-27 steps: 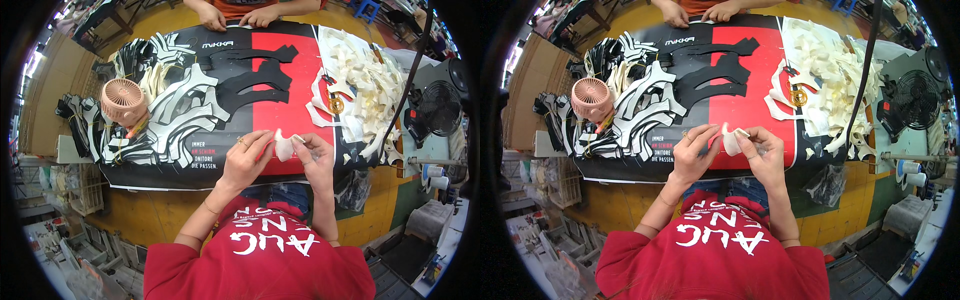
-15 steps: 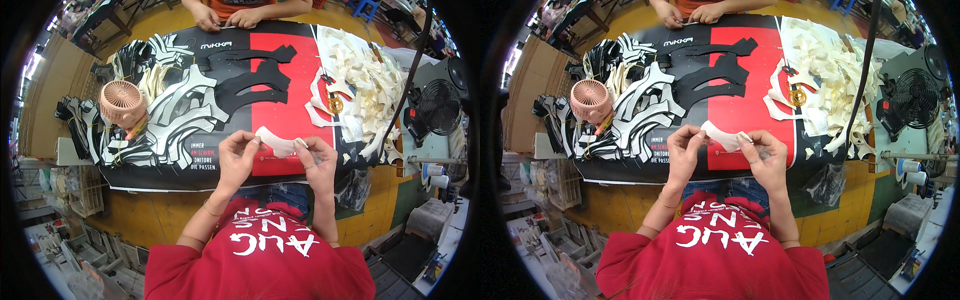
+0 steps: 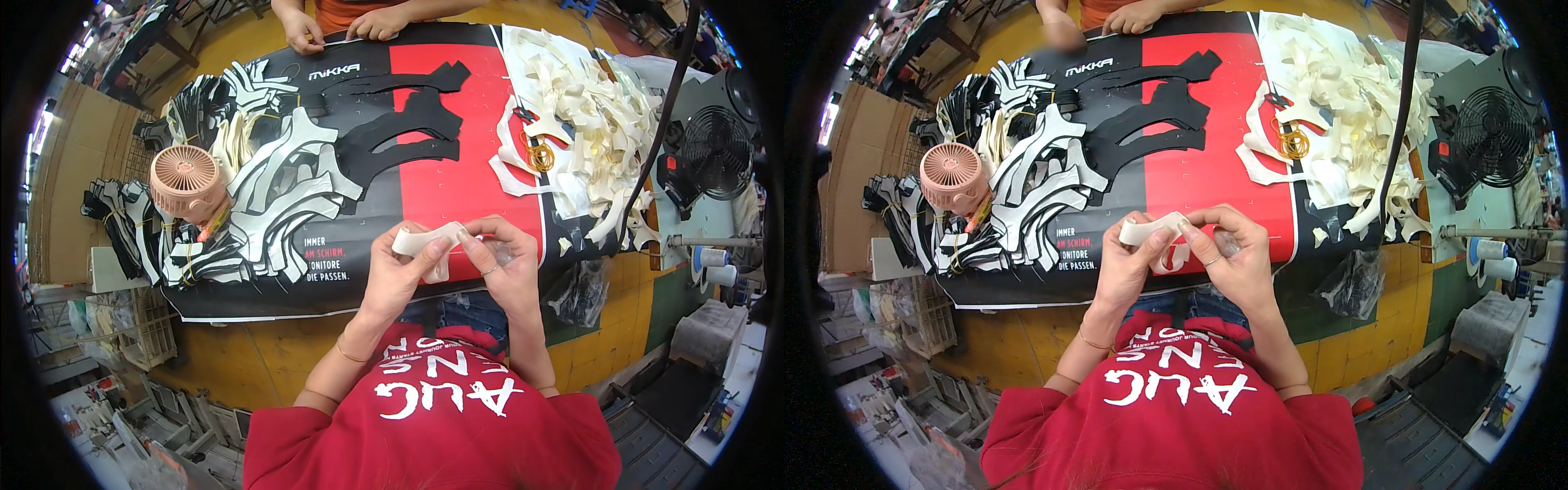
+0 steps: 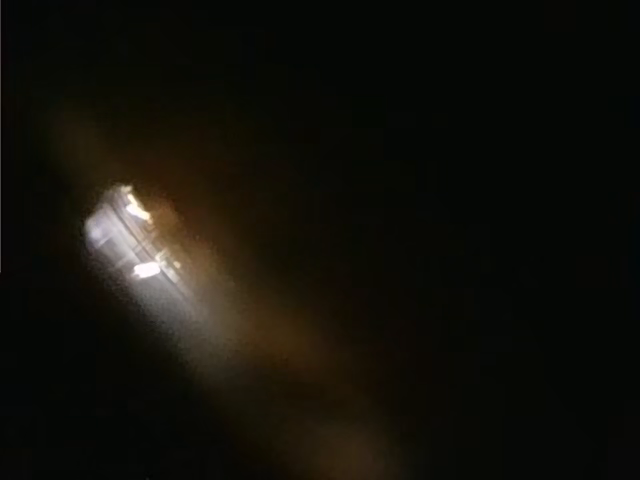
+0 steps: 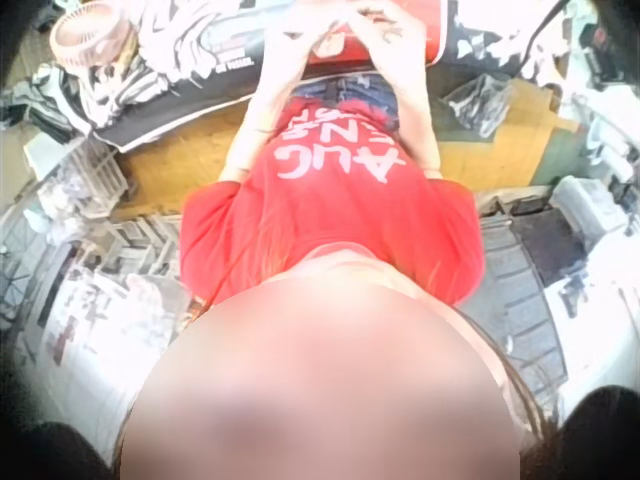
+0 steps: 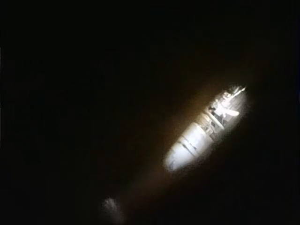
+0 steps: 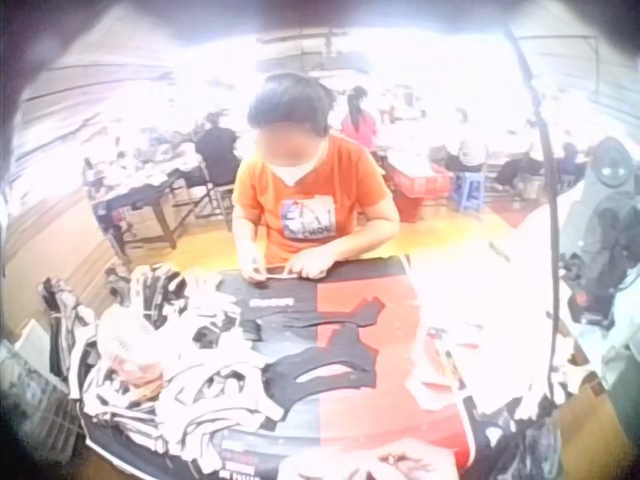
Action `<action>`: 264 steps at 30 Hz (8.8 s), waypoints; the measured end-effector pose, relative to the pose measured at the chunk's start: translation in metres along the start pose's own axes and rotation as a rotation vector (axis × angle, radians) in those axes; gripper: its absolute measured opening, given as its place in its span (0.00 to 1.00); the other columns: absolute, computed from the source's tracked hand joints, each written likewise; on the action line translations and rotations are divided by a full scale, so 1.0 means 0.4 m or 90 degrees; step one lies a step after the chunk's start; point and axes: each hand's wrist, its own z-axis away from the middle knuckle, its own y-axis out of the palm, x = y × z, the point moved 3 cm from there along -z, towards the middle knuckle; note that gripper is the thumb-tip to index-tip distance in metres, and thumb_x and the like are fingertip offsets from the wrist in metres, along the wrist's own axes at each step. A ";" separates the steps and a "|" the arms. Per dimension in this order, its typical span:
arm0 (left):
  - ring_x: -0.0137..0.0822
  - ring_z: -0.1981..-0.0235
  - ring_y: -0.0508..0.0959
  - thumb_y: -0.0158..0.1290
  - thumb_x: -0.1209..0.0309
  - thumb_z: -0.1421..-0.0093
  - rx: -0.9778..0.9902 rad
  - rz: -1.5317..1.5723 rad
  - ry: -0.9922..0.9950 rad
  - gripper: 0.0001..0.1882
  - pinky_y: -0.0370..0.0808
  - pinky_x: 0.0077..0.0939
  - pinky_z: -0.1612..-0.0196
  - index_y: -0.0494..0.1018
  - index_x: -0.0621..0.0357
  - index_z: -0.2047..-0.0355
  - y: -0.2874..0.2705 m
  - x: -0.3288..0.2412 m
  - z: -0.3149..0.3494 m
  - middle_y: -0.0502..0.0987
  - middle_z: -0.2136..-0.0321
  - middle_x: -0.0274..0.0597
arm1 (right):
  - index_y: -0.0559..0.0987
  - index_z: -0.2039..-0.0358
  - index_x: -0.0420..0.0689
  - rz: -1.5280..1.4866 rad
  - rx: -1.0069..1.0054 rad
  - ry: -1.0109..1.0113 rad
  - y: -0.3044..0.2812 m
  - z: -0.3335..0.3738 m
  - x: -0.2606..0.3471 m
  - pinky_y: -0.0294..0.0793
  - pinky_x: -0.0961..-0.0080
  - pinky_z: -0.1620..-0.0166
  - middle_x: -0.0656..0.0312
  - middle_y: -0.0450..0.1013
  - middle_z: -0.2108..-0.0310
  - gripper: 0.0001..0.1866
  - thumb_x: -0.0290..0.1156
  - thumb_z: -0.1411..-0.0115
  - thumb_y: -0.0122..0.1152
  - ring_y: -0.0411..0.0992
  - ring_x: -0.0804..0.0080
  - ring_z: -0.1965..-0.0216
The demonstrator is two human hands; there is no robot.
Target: The person repeatedly picks up small white and black plastic bra parts, aligns them on a red and black work mat, and presses them together by hand. They handle the parts one at a time, occasionally repositioning them on the mat, and continue the same assembly cycle throughout the clip.
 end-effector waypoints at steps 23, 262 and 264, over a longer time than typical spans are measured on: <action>0.25 0.68 0.76 0.62 0.75 0.39 -0.040 -0.251 0.263 0.06 0.73 0.16 0.70 0.78 0.63 0.63 -0.004 -0.047 0.019 0.76 0.63 0.41 | 0.83 0.63 0.36 0.300 0.032 -0.282 0.041 0.016 0.088 0.71 0.81 0.75 0.57 0.77 0.64 0.10 0.23 0.45 0.72 0.76 0.76 0.69; 0.18 0.77 0.76 0.60 0.76 0.39 0.034 -0.393 0.067 0.06 0.71 0.16 0.75 0.80 0.65 0.62 0.026 0.044 0.046 0.82 0.77 0.37 | 0.80 0.53 0.37 0.332 0.254 0.019 -0.065 -0.015 -0.006 0.75 0.78 0.69 0.56 0.80 0.76 0.24 0.33 0.49 0.76 0.80 0.72 0.73; 0.19 0.77 0.77 0.60 0.76 0.39 0.007 -0.354 0.041 0.06 0.72 0.16 0.75 0.80 0.65 0.62 0.013 0.052 0.043 0.82 0.76 0.38 | 0.83 0.56 0.39 0.376 0.275 -0.004 -0.052 -0.027 -0.003 0.76 0.78 0.68 0.57 0.80 0.76 0.18 0.25 0.50 0.71 0.79 0.73 0.75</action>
